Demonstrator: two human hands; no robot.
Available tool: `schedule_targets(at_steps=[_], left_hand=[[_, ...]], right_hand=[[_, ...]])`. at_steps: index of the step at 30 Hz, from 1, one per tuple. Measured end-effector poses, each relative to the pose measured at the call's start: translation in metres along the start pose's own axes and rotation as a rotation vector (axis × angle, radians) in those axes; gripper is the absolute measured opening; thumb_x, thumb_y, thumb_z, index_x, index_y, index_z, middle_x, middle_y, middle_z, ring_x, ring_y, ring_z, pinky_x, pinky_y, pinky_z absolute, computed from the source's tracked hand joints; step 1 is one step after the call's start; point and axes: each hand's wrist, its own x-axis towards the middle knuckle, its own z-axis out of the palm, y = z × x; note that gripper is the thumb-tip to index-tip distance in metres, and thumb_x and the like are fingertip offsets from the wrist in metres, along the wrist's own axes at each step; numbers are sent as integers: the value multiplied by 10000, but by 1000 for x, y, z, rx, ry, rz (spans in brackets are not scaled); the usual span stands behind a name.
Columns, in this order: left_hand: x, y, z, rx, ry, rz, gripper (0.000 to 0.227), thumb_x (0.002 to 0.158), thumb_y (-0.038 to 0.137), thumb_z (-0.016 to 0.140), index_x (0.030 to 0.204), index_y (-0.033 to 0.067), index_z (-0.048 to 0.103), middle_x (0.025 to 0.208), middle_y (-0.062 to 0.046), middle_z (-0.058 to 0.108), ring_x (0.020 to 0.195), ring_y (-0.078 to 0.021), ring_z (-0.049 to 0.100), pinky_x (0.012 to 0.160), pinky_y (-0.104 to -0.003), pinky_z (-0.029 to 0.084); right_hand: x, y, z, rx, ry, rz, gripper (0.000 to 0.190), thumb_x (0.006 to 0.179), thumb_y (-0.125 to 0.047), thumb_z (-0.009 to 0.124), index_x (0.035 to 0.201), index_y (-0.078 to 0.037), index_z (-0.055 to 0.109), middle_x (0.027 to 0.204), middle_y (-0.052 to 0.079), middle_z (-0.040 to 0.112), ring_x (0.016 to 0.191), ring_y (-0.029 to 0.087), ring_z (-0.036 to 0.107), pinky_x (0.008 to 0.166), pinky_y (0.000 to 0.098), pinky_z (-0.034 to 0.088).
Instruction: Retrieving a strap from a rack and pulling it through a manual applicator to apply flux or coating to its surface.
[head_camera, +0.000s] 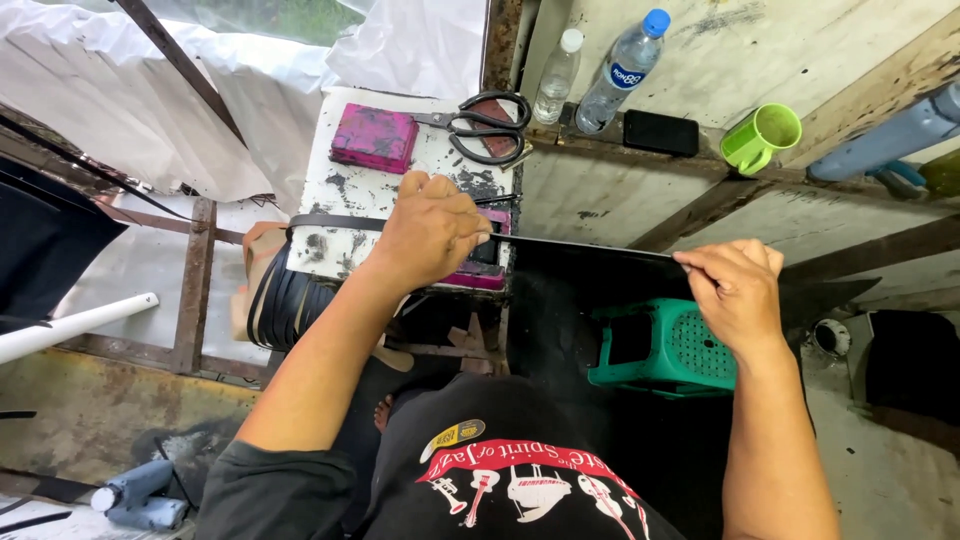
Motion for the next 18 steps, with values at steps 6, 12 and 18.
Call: schedule_targets(at_steps=[6,12,18], left_hand=[[1,4,0,-12,-40,-27,122,910,344,744,843,250,783,796,75,678,892,-153,550,914,-387,333],[7,5,-12,-35,-26,-23,118,922,347,742,887,244,788,818,65,678,897,-154,557,919,-387,331],[22,10,-41,-309,-159,-21,76,968,231,713,959,200,782,891,60,690,857,-199,619,857,-416,379]], right_hand=[[-3,3,1,10,-24,30,149,977,-137,732,1041,-261,783,999,-90,749,1003,209,627,1007,356,371],[-1,3,1,9,-53,53,129,995,-153,726,1058,-252,778,1006,-89,747,1024,193,638,1029,347,368],[21,-14,-6,28,-170,96,263,989,-60,602,1097,-196,799,1014,-60,723,1039,194,579,1056,408,306]])
